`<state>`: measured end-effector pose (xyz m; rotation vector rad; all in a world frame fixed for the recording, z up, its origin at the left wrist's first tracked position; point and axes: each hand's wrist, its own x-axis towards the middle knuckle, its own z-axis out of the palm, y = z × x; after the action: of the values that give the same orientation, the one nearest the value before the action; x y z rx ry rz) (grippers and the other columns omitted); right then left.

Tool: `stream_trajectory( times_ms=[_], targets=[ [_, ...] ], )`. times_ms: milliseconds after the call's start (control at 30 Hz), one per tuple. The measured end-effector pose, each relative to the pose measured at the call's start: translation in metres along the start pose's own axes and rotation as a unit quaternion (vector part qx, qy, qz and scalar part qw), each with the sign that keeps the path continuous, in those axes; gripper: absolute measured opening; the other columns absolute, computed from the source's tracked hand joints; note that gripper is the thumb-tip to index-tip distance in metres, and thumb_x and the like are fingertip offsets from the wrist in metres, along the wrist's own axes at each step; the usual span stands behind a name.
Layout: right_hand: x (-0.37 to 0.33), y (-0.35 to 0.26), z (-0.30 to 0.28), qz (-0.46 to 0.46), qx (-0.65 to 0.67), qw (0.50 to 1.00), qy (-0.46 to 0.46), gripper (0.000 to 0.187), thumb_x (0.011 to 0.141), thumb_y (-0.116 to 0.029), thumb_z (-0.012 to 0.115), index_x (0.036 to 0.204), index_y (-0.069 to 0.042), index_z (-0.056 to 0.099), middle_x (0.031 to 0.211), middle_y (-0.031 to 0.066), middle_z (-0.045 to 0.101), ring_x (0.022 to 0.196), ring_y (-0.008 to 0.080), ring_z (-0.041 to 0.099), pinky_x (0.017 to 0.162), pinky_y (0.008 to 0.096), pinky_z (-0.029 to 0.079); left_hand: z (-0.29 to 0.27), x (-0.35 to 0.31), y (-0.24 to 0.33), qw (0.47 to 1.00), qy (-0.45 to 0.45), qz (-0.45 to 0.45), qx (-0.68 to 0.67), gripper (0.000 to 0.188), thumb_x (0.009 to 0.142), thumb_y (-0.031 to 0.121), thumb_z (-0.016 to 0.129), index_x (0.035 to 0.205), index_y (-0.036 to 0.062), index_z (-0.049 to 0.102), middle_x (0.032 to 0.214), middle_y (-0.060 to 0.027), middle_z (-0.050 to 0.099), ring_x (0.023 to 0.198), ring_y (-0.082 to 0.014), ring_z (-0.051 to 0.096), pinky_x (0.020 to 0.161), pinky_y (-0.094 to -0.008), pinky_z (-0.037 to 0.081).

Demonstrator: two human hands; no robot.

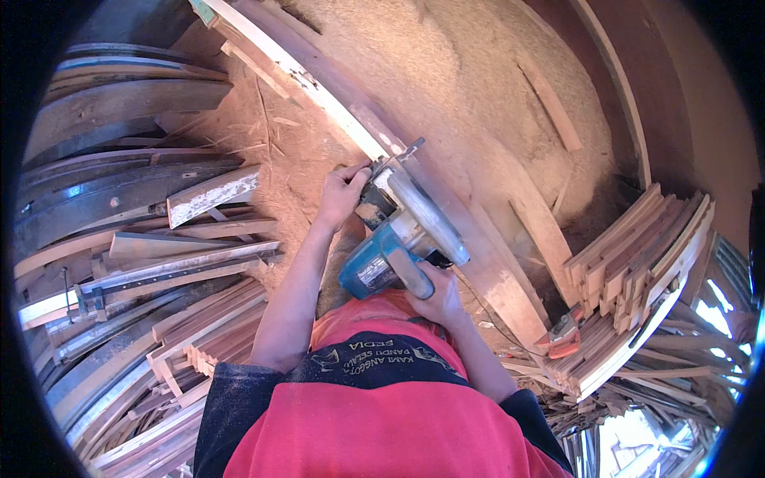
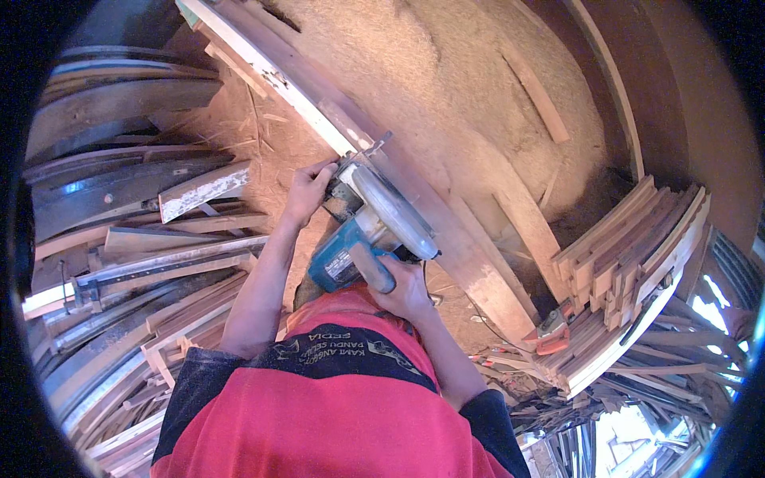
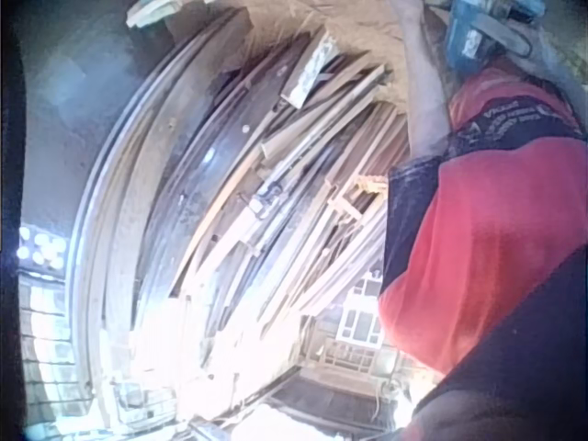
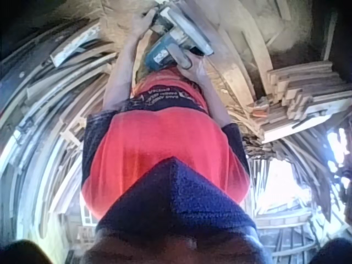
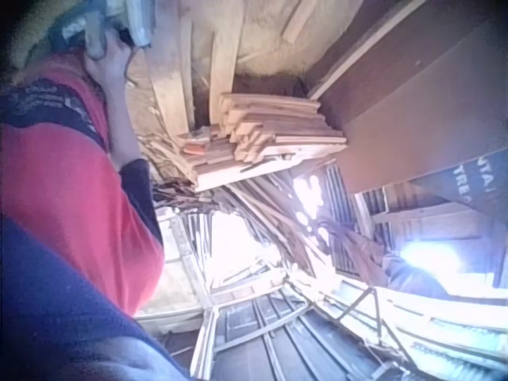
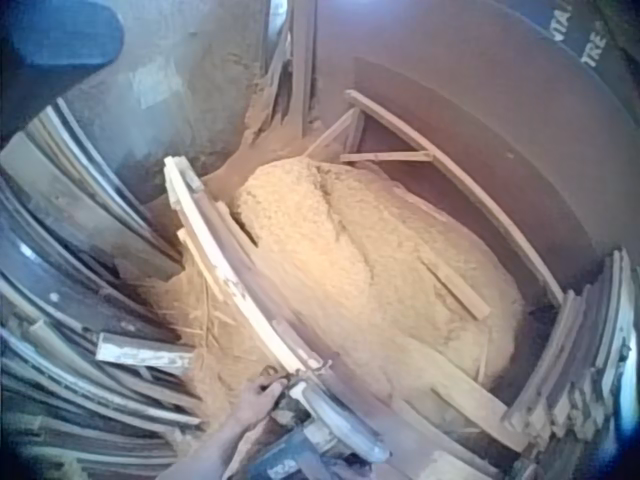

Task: The person cuts a wooden plank using a circular saw, moves the sections aside, and then positions a longer wooden plank on the workbench to continue sawing.

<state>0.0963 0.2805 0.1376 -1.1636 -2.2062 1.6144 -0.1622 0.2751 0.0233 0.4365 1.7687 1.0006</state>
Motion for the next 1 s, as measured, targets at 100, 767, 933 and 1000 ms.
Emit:
stream_trajectory(
  times_ms=[100, 767, 933, 1000],
  targets=[
    [0.004, -0.004, 0.002, 0.004, -0.005, 1.0, -0.001, 0.039, 0.067, -0.011, 0.075, 0.103, -0.001, 0.065, 0.083, 0.0208, 0.067, 0.076, 0.0394, 0.068, 0.068, 0.0431, 0.053, -0.004, 0.005, -0.002, 0.999, 0.017, 0.001, -0.034, 0.038, 0.093, 0.024, 0.064, 0.118, -0.0028, 0.072, 0.101, -0.0155, 0.072, 0.092, -0.0192, 0.067, 0.084, -0.0305, 0.052],
    [0.029, -0.01, 0.014, 0.014, -0.005, 1.0, 0.002, 0.036, 0.068, -0.009, 0.074, 0.102, -0.001, 0.065, 0.083, 0.0205, 0.068, 0.076, 0.0389, 0.069, 0.069, 0.0409, 0.054, -0.024, 0.023, 0.016, 1.0, 0.014, 0.008, -0.025, 0.042, 0.094, 0.026, 0.064, 0.121, -0.0059, 0.069, 0.108, -0.017, 0.075, 0.099, -0.0179, 0.069, 0.09, -0.0293, 0.053],
    [0.038, -0.017, 0.017, 0.012, -0.007, 1.0, 0.004, 0.035, 0.068, -0.009, 0.073, 0.101, -0.001, 0.065, 0.083, 0.0202, 0.068, 0.076, 0.0384, 0.069, 0.069, 0.0406, 0.054, -0.031, 0.026, 0.021, 0.999, 0.018, 0.002, -0.028, 0.042, 0.094, 0.026, 0.064, 0.121, -0.0047, 0.069, 0.108, -0.0163, 0.075, 0.097, -0.0166, 0.069, 0.089, -0.0288, 0.053],
    [0.041, -0.019, 0.018, 0.012, -0.001, 1.0, 0.002, 0.035, 0.068, -0.009, 0.073, 0.101, -0.001, 0.065, 0.083, 0.0202, 0.068, 0.076, 0.0383, 0.069, 0.069, 0.0407, 0.054, -0.034, 0.028, 0.024, 1.0, 0.02, -0.005, -0.021, 0.041, 0.093, 0.026, 0.064, 0.121, -0.0043, 0.069, 0.107, -0.0159, 0.075, 0.097, -0.0162, 0.069, 0.088, -0.0286, 0.053]
  ],
)
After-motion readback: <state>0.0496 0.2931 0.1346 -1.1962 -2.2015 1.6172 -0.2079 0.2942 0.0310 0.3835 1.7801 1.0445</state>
